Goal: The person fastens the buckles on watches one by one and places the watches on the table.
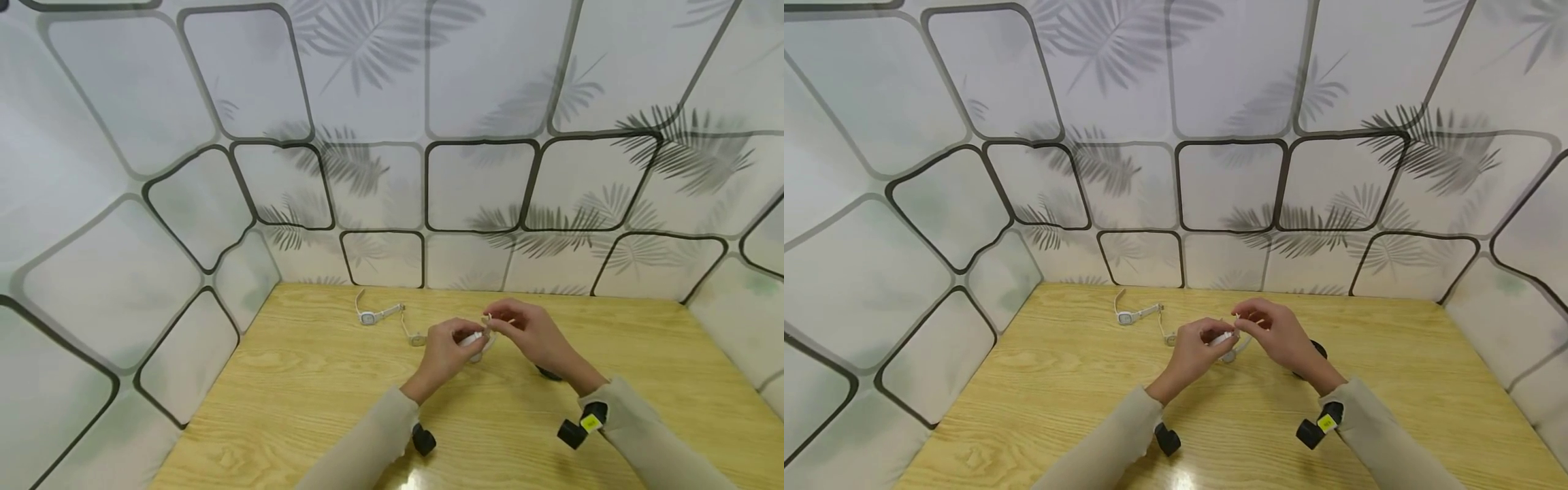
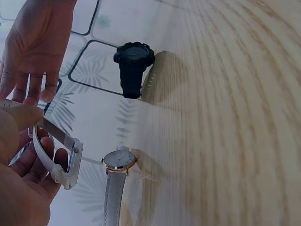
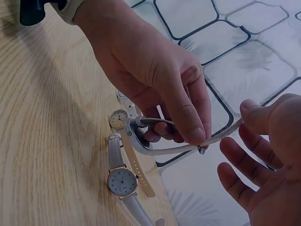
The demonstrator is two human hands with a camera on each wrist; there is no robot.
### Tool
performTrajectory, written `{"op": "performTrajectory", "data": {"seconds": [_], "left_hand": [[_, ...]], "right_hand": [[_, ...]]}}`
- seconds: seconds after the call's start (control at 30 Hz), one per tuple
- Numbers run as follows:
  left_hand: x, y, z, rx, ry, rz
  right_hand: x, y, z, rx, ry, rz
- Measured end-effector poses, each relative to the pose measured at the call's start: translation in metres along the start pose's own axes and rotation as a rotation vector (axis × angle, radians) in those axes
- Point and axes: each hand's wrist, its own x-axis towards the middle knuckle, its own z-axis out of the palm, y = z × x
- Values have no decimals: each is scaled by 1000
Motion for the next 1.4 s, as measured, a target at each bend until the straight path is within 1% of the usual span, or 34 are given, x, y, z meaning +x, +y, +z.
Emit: {"op": "performTrajectory", "data": {"seconds": [0.23,0.3,0.4,0.5,0.57,0.67,0.83,0.9,1.0,1.1,1.17,1.23,1.4], "left_hand": [[-2,0,0,-66,20,9],[-1,-2,1,-68,26,37],[-1,-4,3,-59,29,101],[-1,-3,4,-60,34,151],[-1,1,4,-57,39,170],[-1,12,1,-55,48,193],[-3,32,-7,-62,39,203],[-4,36,-9,-59,37,205],[-4,38,-10,-49,43,214],[-4,37,-9,-44,49,213],[-4,36,-9,-52,44,199],[-4,36,-8,-69,34,169],[-6,37,-11,-116,-9,72]], "right_hand": [[-4,-1,-2,76,7,6],[-4,-2,-1,95,18,2],[-5,-3,-1,131,31,8],[-5,-4,-2,145,36,13],[-5,-4,-2,151,36,16],[-6,-4,-3,152,40,18],[-7,-4,-3,145,46,21],[-7,-4,-3,149,47,23],[-7,-1,-2,156,46,30],[-8,2,0,163,38,44],[-9,4,1,168,29,51],[-10,5,2,168,26,53],[-12,8,4,170,25,47]]}}
